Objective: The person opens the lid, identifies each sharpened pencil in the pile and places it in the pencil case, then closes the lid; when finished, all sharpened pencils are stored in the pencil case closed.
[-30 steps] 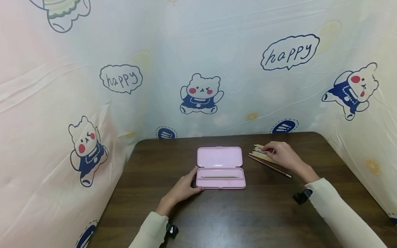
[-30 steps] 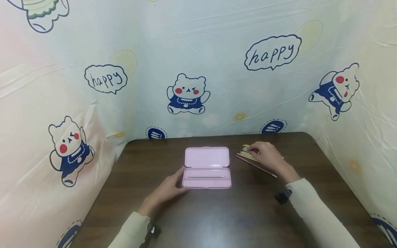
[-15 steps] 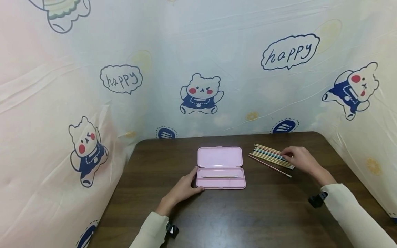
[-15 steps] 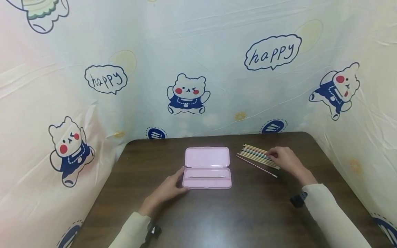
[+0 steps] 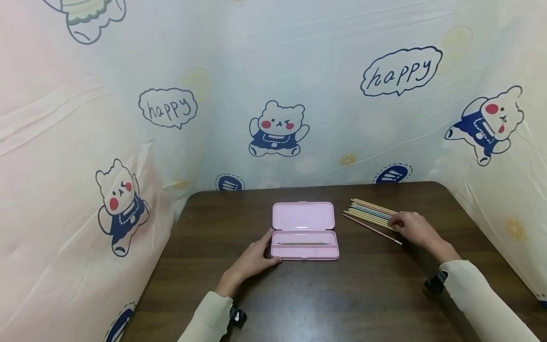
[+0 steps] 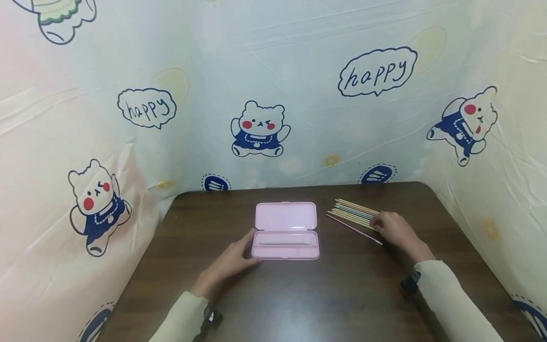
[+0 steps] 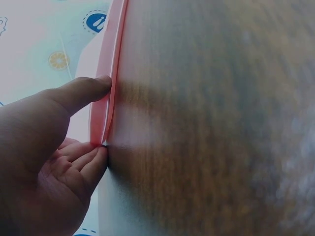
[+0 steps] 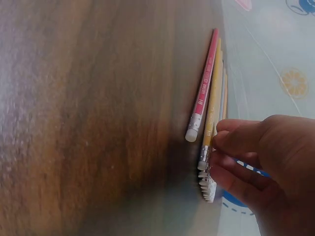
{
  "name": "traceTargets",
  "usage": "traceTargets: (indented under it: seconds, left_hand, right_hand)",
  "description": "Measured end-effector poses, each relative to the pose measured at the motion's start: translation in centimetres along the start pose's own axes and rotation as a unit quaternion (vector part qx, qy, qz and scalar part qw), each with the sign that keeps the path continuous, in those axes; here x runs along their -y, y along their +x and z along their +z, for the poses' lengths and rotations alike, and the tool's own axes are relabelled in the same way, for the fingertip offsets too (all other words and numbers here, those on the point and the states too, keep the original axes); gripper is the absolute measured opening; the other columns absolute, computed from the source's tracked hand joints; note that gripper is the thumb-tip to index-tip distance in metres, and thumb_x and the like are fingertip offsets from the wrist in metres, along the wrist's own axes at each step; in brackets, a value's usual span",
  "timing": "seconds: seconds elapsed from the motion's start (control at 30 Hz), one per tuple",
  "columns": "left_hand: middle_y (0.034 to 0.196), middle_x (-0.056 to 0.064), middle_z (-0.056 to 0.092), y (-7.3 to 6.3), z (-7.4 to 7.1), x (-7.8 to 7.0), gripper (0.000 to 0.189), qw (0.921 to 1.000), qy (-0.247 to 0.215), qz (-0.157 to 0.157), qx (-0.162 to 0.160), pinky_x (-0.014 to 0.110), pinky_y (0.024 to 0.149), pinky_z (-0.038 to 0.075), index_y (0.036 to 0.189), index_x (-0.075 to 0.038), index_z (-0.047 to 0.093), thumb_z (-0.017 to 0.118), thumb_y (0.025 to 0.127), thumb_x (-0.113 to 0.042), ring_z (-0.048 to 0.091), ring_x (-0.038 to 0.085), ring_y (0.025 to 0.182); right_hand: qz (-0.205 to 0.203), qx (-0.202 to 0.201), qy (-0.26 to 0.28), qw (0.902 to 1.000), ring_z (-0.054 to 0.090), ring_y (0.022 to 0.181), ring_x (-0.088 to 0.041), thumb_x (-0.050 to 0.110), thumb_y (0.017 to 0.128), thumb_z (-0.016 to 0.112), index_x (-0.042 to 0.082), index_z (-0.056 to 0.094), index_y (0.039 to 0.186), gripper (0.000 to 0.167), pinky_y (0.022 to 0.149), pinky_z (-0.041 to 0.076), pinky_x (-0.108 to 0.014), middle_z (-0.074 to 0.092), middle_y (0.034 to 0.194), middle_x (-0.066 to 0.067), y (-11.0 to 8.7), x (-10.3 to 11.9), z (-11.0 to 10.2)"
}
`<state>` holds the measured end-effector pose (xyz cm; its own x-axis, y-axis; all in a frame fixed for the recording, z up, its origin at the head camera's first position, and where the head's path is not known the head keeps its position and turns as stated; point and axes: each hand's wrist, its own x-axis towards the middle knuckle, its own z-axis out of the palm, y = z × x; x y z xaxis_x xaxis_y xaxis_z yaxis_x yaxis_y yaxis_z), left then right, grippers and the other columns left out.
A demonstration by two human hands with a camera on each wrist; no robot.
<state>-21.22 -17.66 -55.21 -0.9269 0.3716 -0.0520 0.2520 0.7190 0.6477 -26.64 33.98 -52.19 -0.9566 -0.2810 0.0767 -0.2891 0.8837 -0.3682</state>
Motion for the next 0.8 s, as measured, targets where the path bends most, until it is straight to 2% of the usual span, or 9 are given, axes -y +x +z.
traceTargets:
  seconds: [0.17,0.53,0.8]
  left_hand:
    - [0.175,0.011,0.032,-0.09,-0.06,-0.12,0.100,1.0000,-0.002,-0.003,0.001,0.054,0.126,0.039,0.172,-0.014,0.021,0.080,0.096,-0.044,0.039,0.033,0.159]
    - [0.175,0.011,0.031,-0.15,-0.13,-0.26,0.100,1.0000,0.000,-0.006,0.002,0.054,0.126,0.038,0.172,-0.014,0.021,0.080,0.096,-0.044,0.039,0.033,0.158]
    - [0.175,0.011,0.031,-0.14,-0.07,-0.22,0.101,1.0000,0.002,-0.004,0.003,0.054,0.125,0.038,0.172,-0.013,0.021,0.080,0.096,-0.044,0.039,0.033,0.159]
  right_hand:
    - [-0.001,-0.006,-0.009,0.9999,0.064,0.084,-0.028,-0.004,0.094,0.070,0.005,0.080,0.100,0.015,0.083,0.059,-0.060,0.074,0.098,-0.014,0.14,0.25,0.18]
    - [-0.015,-0.005,-0.027,0.9995,0.067,0.082,-0.024,-0.004,0.092,0.071,0.004,0.080,0.100,0.014,0.078,0.061,-0.056,0.076,0.096,-0.014,0.33,0.30,0.47]
    - [-0.002,0.008,-0.026,0.9996,0.065,0.081,-0.023,0.001,0.093,0.076,0.003,0.079,0.101,0.009,0.077,0.060,-0.054,0.076,0.096,-0.014,0.30,0.36,0.65]
